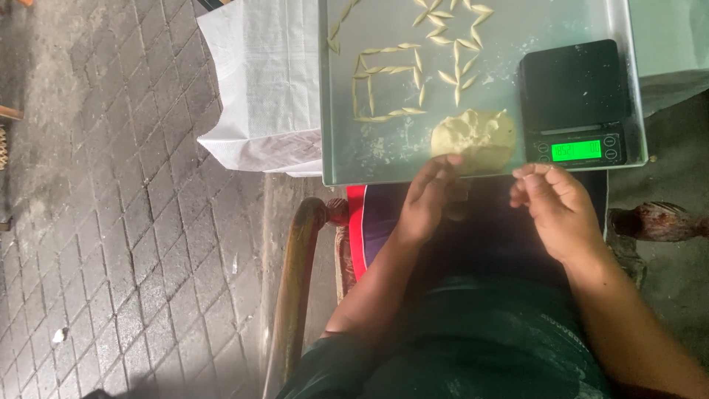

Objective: The person is creating a decorative design on a tray using small pieces of dough. They pinch a piece, weigh it on a scale, roll it into a thin rope between their palms, and then place it onto the tray to form parts of a house and star design.

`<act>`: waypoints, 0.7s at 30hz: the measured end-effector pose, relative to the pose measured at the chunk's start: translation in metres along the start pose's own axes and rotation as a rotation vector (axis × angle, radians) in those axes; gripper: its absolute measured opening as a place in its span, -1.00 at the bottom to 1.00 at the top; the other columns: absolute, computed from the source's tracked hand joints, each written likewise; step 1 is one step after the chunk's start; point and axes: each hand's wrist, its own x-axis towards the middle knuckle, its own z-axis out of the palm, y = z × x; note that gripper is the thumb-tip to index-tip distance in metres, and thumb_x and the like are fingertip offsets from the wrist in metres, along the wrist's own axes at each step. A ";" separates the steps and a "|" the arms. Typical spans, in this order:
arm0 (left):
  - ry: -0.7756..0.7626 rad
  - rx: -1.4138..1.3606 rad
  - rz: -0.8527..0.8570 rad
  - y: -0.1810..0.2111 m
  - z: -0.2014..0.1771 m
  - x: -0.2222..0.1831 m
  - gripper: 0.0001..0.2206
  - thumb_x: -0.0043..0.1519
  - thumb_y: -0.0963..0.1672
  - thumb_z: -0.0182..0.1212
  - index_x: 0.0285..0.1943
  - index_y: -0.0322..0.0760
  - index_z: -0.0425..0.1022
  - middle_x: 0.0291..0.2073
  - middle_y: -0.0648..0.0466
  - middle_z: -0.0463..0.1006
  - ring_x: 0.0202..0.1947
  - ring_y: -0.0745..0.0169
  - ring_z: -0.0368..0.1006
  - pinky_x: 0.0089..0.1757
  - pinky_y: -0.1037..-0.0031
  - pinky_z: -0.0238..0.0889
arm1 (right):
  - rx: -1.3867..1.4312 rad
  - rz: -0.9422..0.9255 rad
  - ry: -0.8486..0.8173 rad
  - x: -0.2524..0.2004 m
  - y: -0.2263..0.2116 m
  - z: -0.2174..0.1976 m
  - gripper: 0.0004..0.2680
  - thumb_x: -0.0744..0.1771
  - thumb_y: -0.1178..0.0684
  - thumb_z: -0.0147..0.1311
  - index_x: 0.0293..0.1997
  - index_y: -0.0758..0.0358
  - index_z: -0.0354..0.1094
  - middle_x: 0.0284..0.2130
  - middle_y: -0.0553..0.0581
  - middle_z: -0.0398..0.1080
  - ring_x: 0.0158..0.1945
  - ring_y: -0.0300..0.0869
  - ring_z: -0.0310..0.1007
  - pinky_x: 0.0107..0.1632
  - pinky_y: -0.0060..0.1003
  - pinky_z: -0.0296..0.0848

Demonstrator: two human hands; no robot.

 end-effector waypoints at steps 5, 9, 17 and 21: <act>-0.147 -0.088 0.237 -0.006 -0.002 0.000 -0.59 0.41 0.04 0.10 0.32 -0.25 0.44 -0.32 0.11 0.60 -0.34 0.31 0.56 -0.42 0.53 0.44 | -0.075 0.010 0.092 -0.006 -0.016 0.009 -0.87 0.46 0.16 0.01 0.09 0.35 0.42 -0.36 0.19 0.44 -0.31 -0.13 0.47 -0.14 -0.33 0.48; -0.111 -0.036 0.356 -0.020 -0.006 0.008 -0.72 0.40 0.04 0.15 0.05 -0.17 0.55 -0.39 0.15 0.58 -0.40 0.34 0.55 -0.40 0.48 0.50 | 0.095 -0.048 0.031 -0.001 -0.002 0.003 -0.94 0.42 0.23 0.04 -0.01 0.29 0.38 -0.28 0.19 0.46 -0.21 -0.07 0.53 -0.11 -0.21 0.61; -0.117 -0.079 0.371 0.000 0.003 -0.001 -0.71 0.50 0.00 -0.11 -0.06 -0.24 0.41 -0.53 0.03 0.50 -0.60 0.22 0.42 -0.52 0.43 0.37 | 0.063 -0.018 0.086 -0.002 0.008 0.000 -0.86 0.48 0.07 -0.02 -0.06 0.35 0.38 -0.39 0.16 0.36 -0.33 -0.06 0.45 -0.19 -0.21 0.53; -0.072 -0.029 0.307 -0.022 -0.005 0.011 -0.74 0.43 0.04 0.05 0.06 -0.12 0.45 -0.28 0.10 0.58 -0.31 0.27 0.56 -0.27 0.46 0.53 | -0.150 0.006 0.092 -0.002 -0.010 0.009 -0.79 0.47 0.09 -0.07 0.15 0.41 0.38 -0.11 0.24 0.47 -0.12 -0.10 0.50 0.07 -0.28 0.54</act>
